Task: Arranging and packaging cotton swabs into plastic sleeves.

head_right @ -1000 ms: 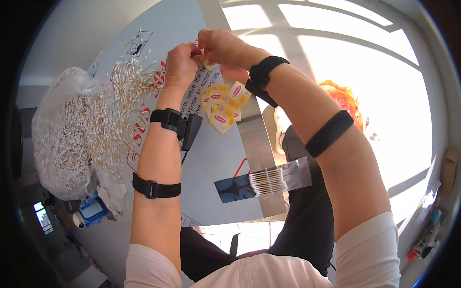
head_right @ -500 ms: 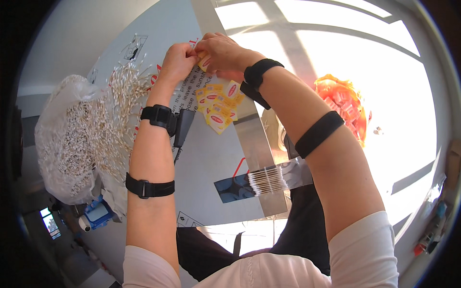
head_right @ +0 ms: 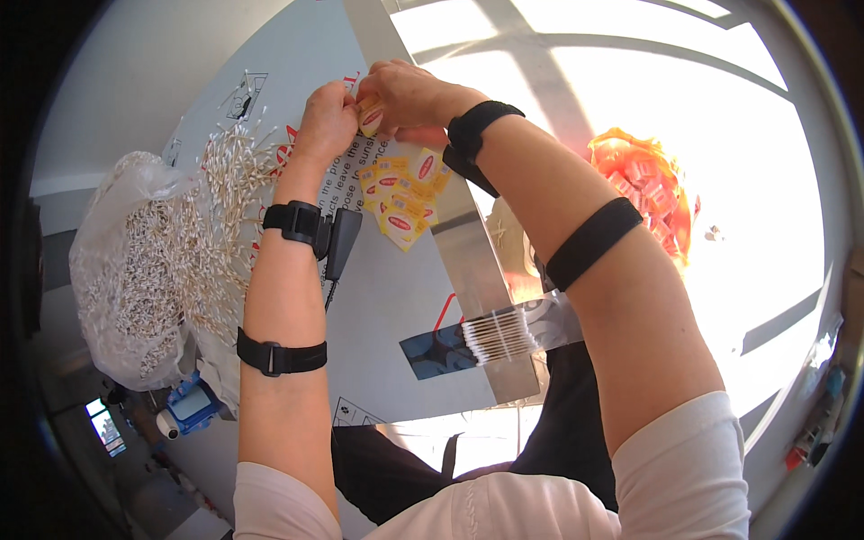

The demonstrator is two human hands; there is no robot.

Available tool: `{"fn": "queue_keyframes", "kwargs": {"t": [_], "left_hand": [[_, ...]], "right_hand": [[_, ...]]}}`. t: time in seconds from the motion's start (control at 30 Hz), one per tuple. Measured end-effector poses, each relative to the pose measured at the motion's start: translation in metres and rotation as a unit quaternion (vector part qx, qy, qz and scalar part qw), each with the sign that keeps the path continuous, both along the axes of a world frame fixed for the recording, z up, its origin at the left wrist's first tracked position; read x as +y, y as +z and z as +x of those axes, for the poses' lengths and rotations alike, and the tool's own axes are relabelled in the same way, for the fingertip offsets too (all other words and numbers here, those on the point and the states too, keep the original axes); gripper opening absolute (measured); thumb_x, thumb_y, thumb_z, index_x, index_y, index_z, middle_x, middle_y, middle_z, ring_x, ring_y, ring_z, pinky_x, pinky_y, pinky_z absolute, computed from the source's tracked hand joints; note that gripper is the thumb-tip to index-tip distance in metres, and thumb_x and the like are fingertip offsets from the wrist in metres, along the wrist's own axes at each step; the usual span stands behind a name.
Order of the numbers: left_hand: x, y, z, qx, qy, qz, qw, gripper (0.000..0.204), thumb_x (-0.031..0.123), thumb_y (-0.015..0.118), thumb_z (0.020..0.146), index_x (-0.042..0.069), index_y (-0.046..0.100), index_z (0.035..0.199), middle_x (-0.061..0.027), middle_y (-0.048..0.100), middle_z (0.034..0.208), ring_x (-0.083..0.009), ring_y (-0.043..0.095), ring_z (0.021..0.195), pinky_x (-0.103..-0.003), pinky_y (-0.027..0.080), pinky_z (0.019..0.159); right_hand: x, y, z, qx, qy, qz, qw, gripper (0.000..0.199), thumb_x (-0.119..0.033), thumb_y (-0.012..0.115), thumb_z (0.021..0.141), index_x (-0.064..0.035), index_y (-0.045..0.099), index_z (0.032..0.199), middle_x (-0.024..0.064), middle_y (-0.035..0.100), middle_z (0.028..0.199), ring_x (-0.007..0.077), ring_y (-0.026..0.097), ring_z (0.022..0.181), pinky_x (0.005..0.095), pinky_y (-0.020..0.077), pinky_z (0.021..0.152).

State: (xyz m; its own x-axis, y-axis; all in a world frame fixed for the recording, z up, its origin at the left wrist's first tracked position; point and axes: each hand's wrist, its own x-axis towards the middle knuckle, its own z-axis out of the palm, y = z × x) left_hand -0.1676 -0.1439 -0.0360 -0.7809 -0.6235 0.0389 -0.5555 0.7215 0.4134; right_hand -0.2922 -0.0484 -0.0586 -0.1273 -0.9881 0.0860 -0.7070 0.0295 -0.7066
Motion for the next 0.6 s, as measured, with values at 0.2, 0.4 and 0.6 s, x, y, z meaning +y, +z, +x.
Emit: {"fn": "queue_keyframes", "kwargs": {"t": [0.2, 0.4, 0.6], "left_hand": [[-0.002, 0.001, -0.004, -0.009, 0.026, 0.023, 0.999, 0.012, 0.002, 0.061, 0.078, -0.004, 0.065, 0.087, -0.0258, 0.065, 0.091, -0.0405, 0.064, 0.09, -0.043, 0.052, 0.079], [-0.008, -0.006, 0.012, 0.098, 0.032, 0.045, 0.994, 0.013, 0.004, 0.058, 0.083, -0.002, 0.066, 0.091, -0.0214, 0.067, 0.09, -0.0335, 0.066, 0.083, -0.04, 0.052, 0.076], [0.01, 0.006, 0.038, 0.147, 0.039, 0.096, 0.984, 0.014, 0.007, 0.059, 0.086, -0.003, 0.065, 0.095, -0.0168, 0.068, 0.09, -0.0285, 0.067, 0.082, -0.036, 0.052, 0.075]], "right_hand": [[0.001, -0.005, 0.0, 0.004, -0.004, -0.012, 1.0, 0.055, -0.006, 0.082, 0.056, -0.0098, 0.067, 0.109, 0.0075, 0.057, 0.112, 0.0274, 0.059, 0.102, 0.0356, 0.0497, 0.093], [-0.007, -0.008, -0.002, 0.056, -0.054, -0.028, 0.997, 0.054, -0.015, 0.082, 0.061, -0.0097, 0.065, 0.112, 0.0095, 0.057, 0.112, 0.0295, 0.055, 0.109, 0.0369, 0.0466, 0.097], [-0.011, -0.013, -0.013, 0.133, -0.144, -0.113, 0.974, 0.058, -0.027, 0.079, 0.071, -0.0039, 0.06, 0.12, 0.0138, 0.057, 0.117, 0.0305, 0.053, 0.115, 0.0376, 0.0449, 0.098]]}}
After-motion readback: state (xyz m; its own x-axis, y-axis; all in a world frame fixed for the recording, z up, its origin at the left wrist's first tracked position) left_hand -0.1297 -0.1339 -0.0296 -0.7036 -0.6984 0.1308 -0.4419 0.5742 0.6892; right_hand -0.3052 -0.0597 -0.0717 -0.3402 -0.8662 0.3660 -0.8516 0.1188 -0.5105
